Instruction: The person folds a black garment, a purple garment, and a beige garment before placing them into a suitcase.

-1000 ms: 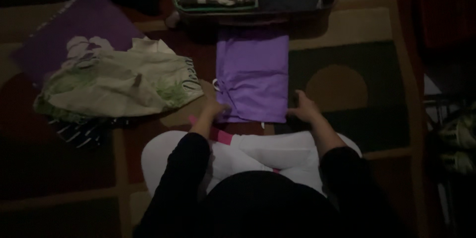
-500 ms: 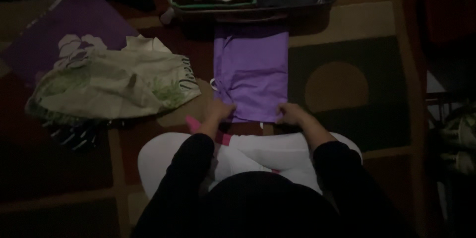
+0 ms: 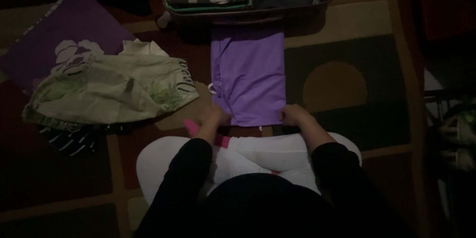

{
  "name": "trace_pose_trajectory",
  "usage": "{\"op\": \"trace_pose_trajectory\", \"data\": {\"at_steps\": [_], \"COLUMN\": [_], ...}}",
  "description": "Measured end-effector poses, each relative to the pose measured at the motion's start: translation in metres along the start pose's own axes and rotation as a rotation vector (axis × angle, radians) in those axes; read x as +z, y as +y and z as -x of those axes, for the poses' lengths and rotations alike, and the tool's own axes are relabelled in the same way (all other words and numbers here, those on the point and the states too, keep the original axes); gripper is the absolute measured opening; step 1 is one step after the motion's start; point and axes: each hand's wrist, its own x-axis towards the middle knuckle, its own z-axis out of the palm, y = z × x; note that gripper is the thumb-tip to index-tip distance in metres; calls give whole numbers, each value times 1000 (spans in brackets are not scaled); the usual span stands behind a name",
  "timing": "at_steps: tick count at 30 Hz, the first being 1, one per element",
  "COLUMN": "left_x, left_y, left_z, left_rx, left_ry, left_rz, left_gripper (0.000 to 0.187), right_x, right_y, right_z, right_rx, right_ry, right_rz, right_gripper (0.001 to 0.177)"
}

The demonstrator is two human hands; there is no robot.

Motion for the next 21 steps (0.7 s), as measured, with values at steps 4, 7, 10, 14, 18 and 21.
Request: {"op": "trace_pose_trajectory", "data": {"at_steps": [4,7,10,14,18,21], "left_x": [-17,-19,-24,-35,-39,-40], "left_y": [16,30,43,65,84,98], "left_z": [9,-5,-8,-2,3,7], "left_rx": [309,383,371,298,349,383], "left_ry": [466,584,636,606,702,595], "left_rz": [380,536,602,577,449,392], "left_gripper": [65,66,61,49,53,57], "right_x": [-27,-30,-24,-16,-13,-22], "right_y": [-8,-13,-8,0,2,-4], "right_z": [30,28,19,9,4,6], "right_rx": [-45,-36,-57,-72,-91,-93], "right_ry": [102,119,165,182,198,302], "right_rz": [-64,-129,-180,-201,-239,-225], "right_gripper": [52,55,56,56,55,52]}}
